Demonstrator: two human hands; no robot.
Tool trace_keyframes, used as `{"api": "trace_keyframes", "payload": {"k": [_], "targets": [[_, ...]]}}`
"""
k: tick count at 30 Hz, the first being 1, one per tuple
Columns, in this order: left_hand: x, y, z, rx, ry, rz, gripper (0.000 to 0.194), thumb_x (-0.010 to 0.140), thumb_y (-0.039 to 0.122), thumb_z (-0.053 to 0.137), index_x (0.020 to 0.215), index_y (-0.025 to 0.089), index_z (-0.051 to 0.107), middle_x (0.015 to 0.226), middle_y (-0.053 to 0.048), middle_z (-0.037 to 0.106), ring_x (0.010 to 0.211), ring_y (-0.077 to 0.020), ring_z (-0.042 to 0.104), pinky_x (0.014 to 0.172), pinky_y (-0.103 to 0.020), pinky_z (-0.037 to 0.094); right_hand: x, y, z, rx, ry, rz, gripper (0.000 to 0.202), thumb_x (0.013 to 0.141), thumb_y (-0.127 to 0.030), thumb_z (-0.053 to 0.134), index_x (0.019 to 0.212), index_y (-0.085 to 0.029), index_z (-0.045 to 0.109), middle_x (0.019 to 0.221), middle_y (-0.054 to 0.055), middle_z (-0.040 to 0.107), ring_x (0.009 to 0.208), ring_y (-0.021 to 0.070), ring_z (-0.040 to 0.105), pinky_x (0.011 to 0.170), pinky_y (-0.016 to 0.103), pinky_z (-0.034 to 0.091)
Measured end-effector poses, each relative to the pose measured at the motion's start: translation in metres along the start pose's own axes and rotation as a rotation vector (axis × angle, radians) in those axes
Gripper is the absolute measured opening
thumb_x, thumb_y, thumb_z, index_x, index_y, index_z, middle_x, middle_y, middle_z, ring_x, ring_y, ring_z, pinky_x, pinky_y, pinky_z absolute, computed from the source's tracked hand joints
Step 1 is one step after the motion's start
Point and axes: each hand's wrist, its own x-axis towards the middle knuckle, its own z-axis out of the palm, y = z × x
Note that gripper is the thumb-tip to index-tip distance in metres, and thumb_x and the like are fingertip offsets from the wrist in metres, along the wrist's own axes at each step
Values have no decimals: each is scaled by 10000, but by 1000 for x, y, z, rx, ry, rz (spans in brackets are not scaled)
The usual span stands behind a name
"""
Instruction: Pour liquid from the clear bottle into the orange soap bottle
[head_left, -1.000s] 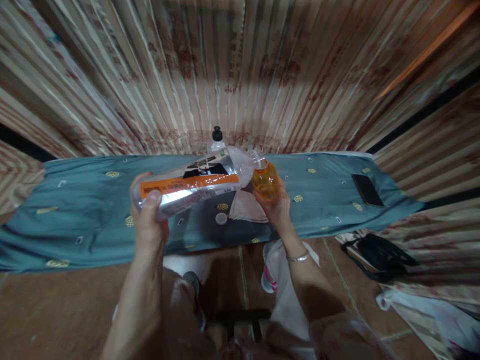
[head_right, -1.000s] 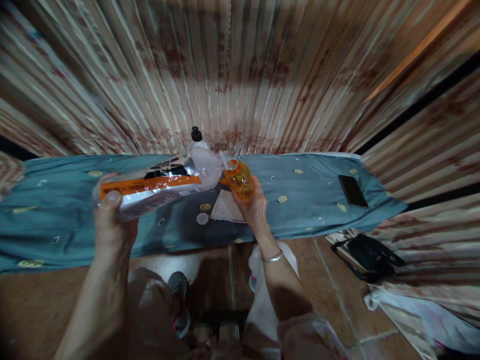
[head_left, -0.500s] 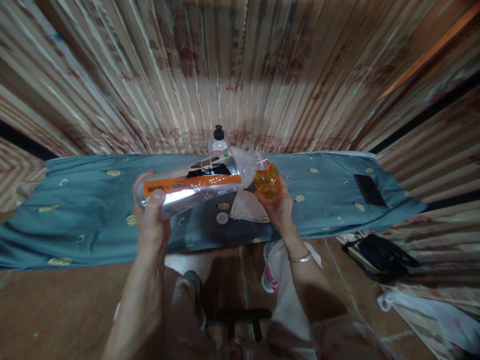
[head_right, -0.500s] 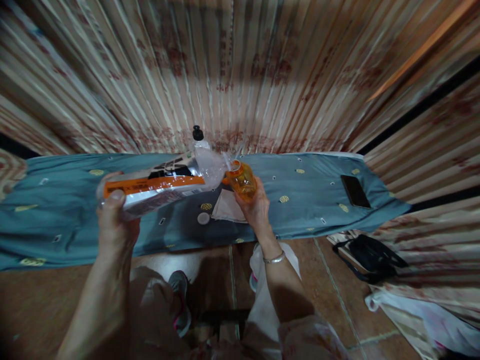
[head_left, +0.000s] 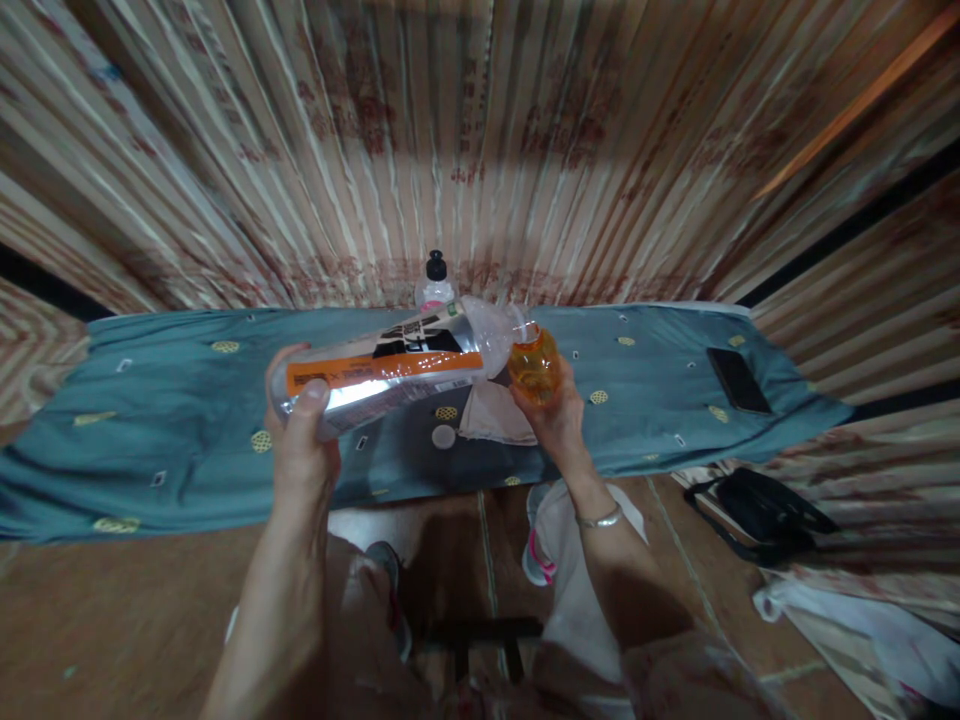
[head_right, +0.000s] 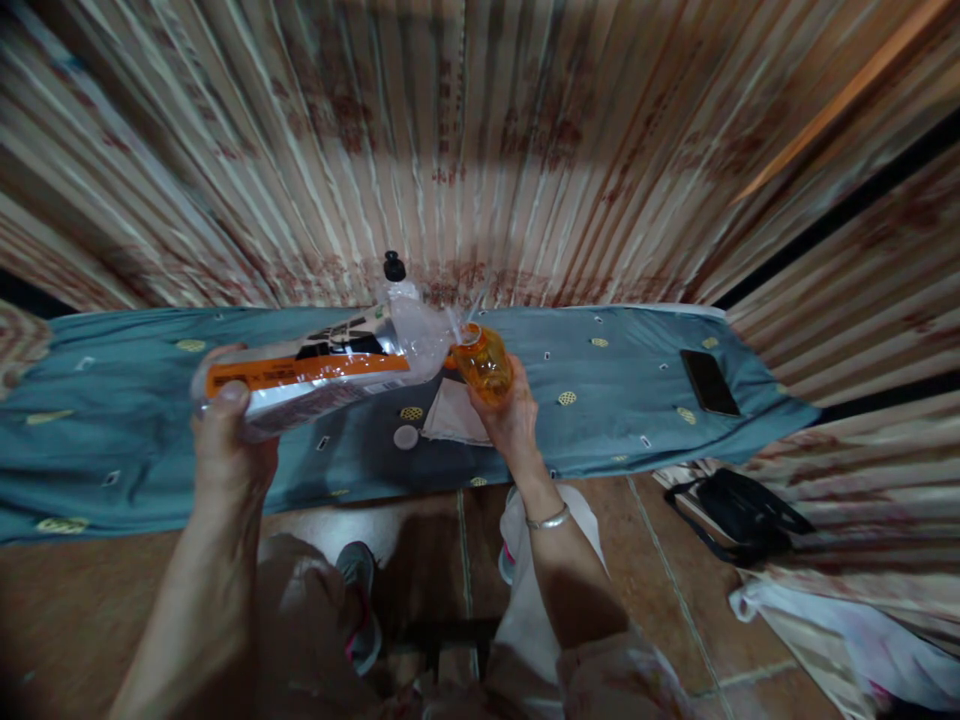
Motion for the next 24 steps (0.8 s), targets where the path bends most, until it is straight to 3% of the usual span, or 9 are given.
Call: {"api": "trace_keyframes", "payload": {"k": [5,14,24], "targets": [[2,-4,-5,21,-23,11,585,627,563,869,1098,251,714,980,-20,676,853,-230,657,792,-371,562,-1,0,0,-26,28,-31,813,778,-491,812,1496,-250,516,1342,133,753,1137,352,786,957,534,676],[2,-1,-4,-17,4,-28,636,570,539,906,1100,242,714,962,-16,685,836,-219,651,776,-351,553,0,-2,-1,2,-3,2,816,771,-483,809,1491,-244,508,1396,148,730,1205,376,760,1016,596,650],[3,-3,-6,-21,-24,2,637,602,551,911,1118,235,713,972,-17,680,850,-214,653,783,-341,548,1,-5,-1,-11,5,14,819,755,-509,793,1475,-226,524,1365,152,734,1181,363,758,980,531,659]]}}
